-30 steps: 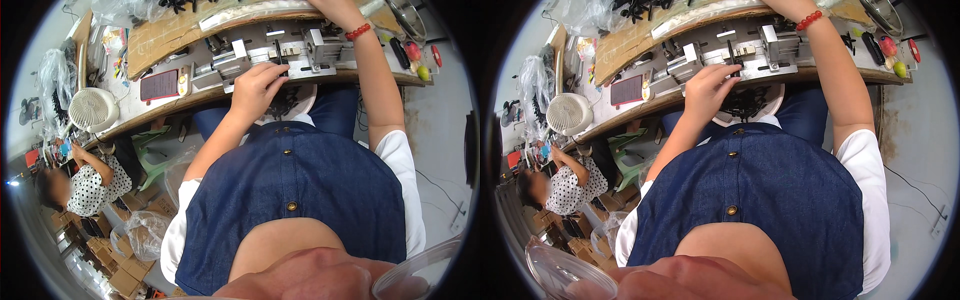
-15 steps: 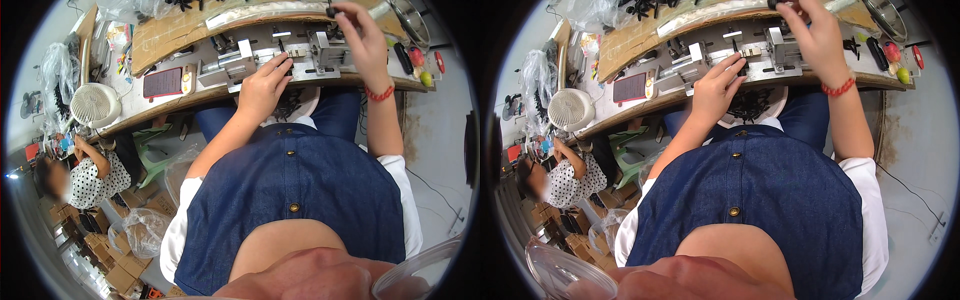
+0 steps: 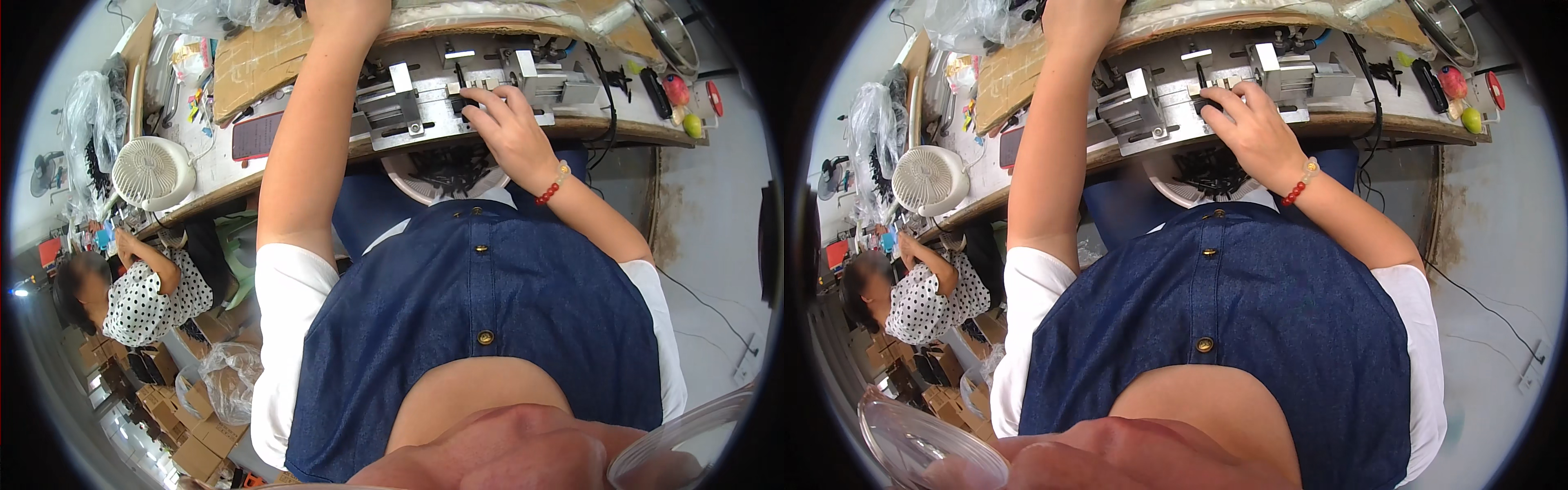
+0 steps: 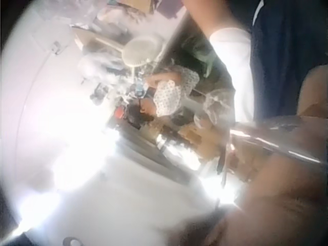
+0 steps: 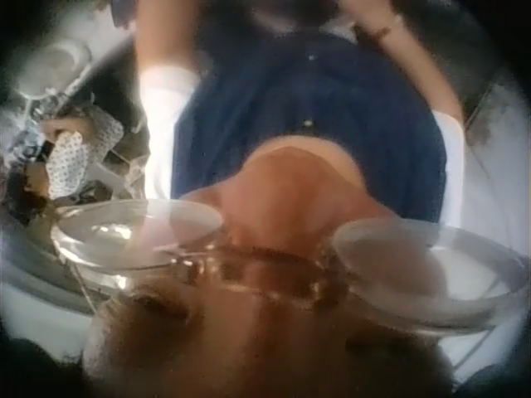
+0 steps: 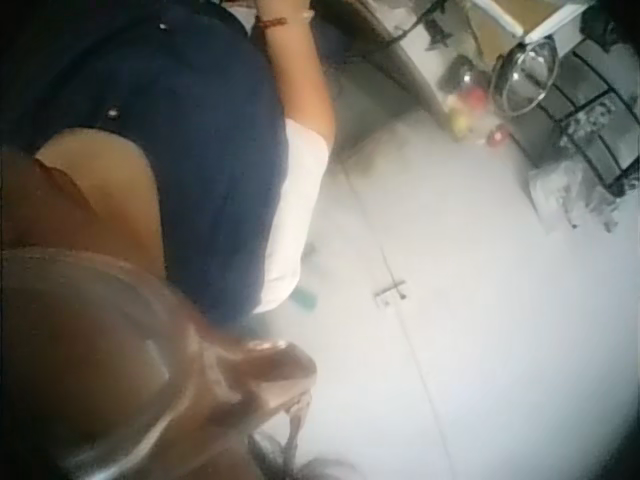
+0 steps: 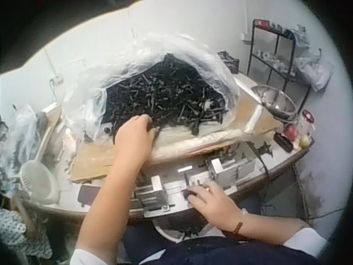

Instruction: The person transfers small black plastic components from a white bowl into a cardboard box, then uses a metal jig to assemble them. They repeatedly pick up parts, place them into the jig, and manipulate the mechanism to secure the pieces together.

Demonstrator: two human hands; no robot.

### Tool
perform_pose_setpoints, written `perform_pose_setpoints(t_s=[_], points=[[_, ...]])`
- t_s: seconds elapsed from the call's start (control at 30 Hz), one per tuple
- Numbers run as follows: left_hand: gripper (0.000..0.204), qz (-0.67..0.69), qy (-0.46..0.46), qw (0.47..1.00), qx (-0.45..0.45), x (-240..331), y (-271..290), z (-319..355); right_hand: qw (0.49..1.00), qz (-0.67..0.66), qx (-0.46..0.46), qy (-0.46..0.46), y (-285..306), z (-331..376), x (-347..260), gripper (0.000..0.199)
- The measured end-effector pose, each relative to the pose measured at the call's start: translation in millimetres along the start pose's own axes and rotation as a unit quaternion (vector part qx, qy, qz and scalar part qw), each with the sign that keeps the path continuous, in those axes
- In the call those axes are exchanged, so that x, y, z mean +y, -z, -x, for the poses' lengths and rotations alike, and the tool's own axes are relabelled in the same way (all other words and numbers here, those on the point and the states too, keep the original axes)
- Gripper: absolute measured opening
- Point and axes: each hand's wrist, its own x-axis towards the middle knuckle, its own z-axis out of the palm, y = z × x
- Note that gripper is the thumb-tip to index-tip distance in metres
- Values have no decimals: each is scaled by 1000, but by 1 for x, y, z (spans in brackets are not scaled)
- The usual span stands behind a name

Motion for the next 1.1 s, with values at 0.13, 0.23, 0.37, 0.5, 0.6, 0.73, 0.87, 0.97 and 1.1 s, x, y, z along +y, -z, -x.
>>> perform_pose_setpoints(t_s=[0.13,0.23,0.37,0.5,0.6,0.73,0.87,0.97,1.1], points=[[22,2,-8,1000,-10,-2,-5,-5,1000,23,-7,12,0,0,5,24],[25,181,80,979,-54,8,-3,-10,1000,-15,12,0,14,-9,11,24],[21,602,195,774,-36,-16,19,-17,990,14,142,12,38,-57,51,21],[10,821,258,510,16,-67,7,-29,981,103,152,-62,50,-117,88,19],[15,902,258,346,-30,-36,21,2,989,4,59,-139,47,-127,105,19],[17,622,163,765,21,26,38,76,954,-164,114,-223,63,-134,108,22],[21,387,7,922,-21,54,15,153,743,-581,170,-286,67,-123,149,17],[27,338,-21,940,-29,62,-9,176,617,-713,194,-272,72,-107,155,15],[20,311,-5,948,-65,63,-25,181,535,-773,221,-259,76,-91,153,19]])
